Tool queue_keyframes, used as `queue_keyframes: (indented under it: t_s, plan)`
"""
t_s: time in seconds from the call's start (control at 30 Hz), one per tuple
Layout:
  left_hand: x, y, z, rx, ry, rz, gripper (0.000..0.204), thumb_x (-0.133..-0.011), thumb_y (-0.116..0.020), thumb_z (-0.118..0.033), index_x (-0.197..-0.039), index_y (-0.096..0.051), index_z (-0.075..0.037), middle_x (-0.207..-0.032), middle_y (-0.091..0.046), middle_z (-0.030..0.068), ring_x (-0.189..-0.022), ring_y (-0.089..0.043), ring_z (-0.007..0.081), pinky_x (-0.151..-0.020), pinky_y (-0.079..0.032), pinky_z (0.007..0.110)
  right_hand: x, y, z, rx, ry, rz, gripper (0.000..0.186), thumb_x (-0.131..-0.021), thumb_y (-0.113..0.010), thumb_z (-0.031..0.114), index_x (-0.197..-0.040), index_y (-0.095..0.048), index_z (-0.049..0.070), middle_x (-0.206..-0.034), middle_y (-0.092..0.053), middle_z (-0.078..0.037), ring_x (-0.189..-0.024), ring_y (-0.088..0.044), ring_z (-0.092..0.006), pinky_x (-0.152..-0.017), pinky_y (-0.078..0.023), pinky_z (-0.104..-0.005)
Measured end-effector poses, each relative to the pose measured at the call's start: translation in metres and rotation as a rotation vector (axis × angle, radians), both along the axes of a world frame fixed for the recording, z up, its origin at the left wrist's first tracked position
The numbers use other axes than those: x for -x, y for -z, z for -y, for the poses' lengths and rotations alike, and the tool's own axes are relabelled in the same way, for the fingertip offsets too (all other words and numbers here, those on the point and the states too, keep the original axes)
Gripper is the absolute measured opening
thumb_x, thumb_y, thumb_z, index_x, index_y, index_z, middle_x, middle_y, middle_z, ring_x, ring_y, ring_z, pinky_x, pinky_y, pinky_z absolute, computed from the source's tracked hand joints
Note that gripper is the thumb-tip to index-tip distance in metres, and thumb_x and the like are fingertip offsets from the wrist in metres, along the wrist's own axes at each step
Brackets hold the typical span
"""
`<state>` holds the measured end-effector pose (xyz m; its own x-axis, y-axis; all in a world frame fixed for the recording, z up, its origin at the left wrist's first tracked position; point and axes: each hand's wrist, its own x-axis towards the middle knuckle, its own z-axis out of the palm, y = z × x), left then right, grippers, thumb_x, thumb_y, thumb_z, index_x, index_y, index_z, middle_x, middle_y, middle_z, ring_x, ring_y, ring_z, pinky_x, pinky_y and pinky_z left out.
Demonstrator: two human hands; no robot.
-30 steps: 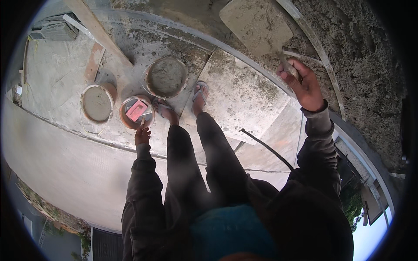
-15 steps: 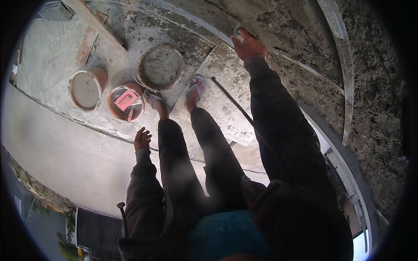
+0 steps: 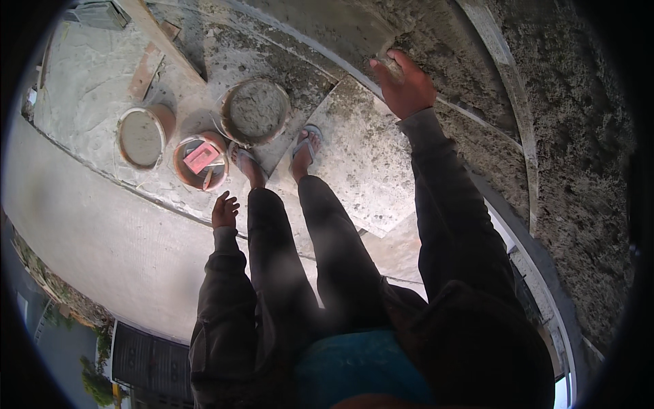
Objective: The person scoops cement from a bucket with a trowel and applies it to a curved floor section, smoothing the surface. The person then uses a long straightedge to level the applied cement.
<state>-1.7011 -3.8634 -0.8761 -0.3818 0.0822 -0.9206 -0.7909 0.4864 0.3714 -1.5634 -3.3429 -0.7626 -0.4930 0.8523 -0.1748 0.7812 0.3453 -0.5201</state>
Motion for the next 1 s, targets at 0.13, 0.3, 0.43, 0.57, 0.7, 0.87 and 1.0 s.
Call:
queue_keyframes:
  t_s: [0.13, 0.3, 0.43, 0.57, 0.7, 0.87, 1.0]
  plan:
    - [-0.003, -0.003, 0.002, 0.012, 0.027, -0.026, 0.037, -0.094, -0.051, -0.009, -0.131, -0.051, -0.007, -0.103, -0.065, 0.0079, -0.079, -0.061, 0.0137, -0.065, -0.046, 0.026, -0.003, -0.032, -0.004, 0.071, 0.010, -0.048, 0.047, -0.081, -0.071, 0.045, -0.114, -0.066, 0.013, -0.106, -0.069, -0.014, -0.098, -0.067, -0.0306, -0.085, -0.052, -0.0378]
    - [-0.005, 0.001, 0.006, 0.018, -0.019, -0.001, 0.037, -0.093, -0.052, -0.009, -0.131, -0.051, -0.007, -0.102, -0.065, 0.0088, -0.078, -0.061, 0.0146, -0.064, -0.046, 0.026, -0.023, -0.056, 0.004, 0.014, 0.019, -0.227, 0.041, -0.081, -0.074, 0.037, -0.106, -0.065, 0.006, -0.100, -0.070, -0.013, -0.090, -0.068, -0.0282, -0.078, -0.053, -0.0335]
    - [-0.013, 0.004, 0.011, 0.021, -0.015, 0.014, 0.037, -0.093, -0.052, -0.009, -0.130, -0.051, -0.007, -0.102, -0.064, 0.0086, -0.078, -0.061, 0.0147, -0.064, -0.045, 0.026, -0.059, -0.030, 0.014, -0.187, -0.111, -0.109, 0.034, -0.082, -0.073, 0.035, -0.099, -0.065, 0.007, -0.101, -0.069, -0.009, -0.088, -0.068, -0.0268, -0.075, -0.054, -0.0321]
    - [-0.013, 0.003, 0.010, -0.002, -0.048, 0.060, 0.037, -0.093, -0.052, -0.008, -0.130, -0.051, -0.006, -0.101, -0.064, 0.0081, -0.078, -0.061, 0.0145, -0.065, -0.045, 0.025, -0.105, 0.054, 0.015, -0.212, -0.252, 0.155, 0.033, -0.085, -0.067, 0.038, -0.104, -0.065, 0.011, -0.107, -0.068, -0.008, -0.092, -0.067, -0.0289, -0.077, -0.054, -0.0363]
    - [-0.006, 0.006, 0.022, 0.031, 0.013, 0.024, 0.038, -0.093, -0.052, -0.008, -0.130, -0.051, -0.006, -0.102, -0.065, 0.0085, -0.078, -0.060, 0.0141, -0.065, -0.045, 0.025, -0.090, 0.099, 0.002, -0.094, -0.112, 0.398, 0.038, -0.087, -0.062, 0.047, -0.113, -0.064, 0.020, -0.109, -0.068, -0.010, -0.098, -0.066, -0.0321, -0.082, -0.053, -0.0442]
    - [0.001, 0.010, 0.033, 0.073, -0.005, 0.053, 0.040, -0.091, -0.053, -0.007, -0.131, -0.051, -0.006, -0.102, -0.065, 0.0089, -0.078, -0.060, 0.0145, -0.065, -0.045, 0.027, -0.043, 0.043, -0.001, -0.004, -0.019, 0.359, 0.040, -0.086, -0.060, 0.050, -0.118, -0.062, 0.026, -0.115, -0.066, -0.009, -0.103, -0.064, -0.0326, -0.087, -0.050, -0.0458]
    - [0.009, 0.014, 0.031, 0.042, 0.030, 0.033, 0.040, -0.091, -0.054, -0.008, -0.131, -0.051, -0.007, -0.103, -0.065, 0.0081, -0.080, -0.060, 0.0145, -0.067, -0.045, 0.027, -0.055, -0.007, -0.001, -0.063, -0.003, 0.274, 0.041, -0.085, -0.063, 0.049, -0.115, -0.064, 0.022, -0.105, -0.069, -0.011, -0.096, -0.067, -0.0336, -0.082, -0.052, -0.0442]
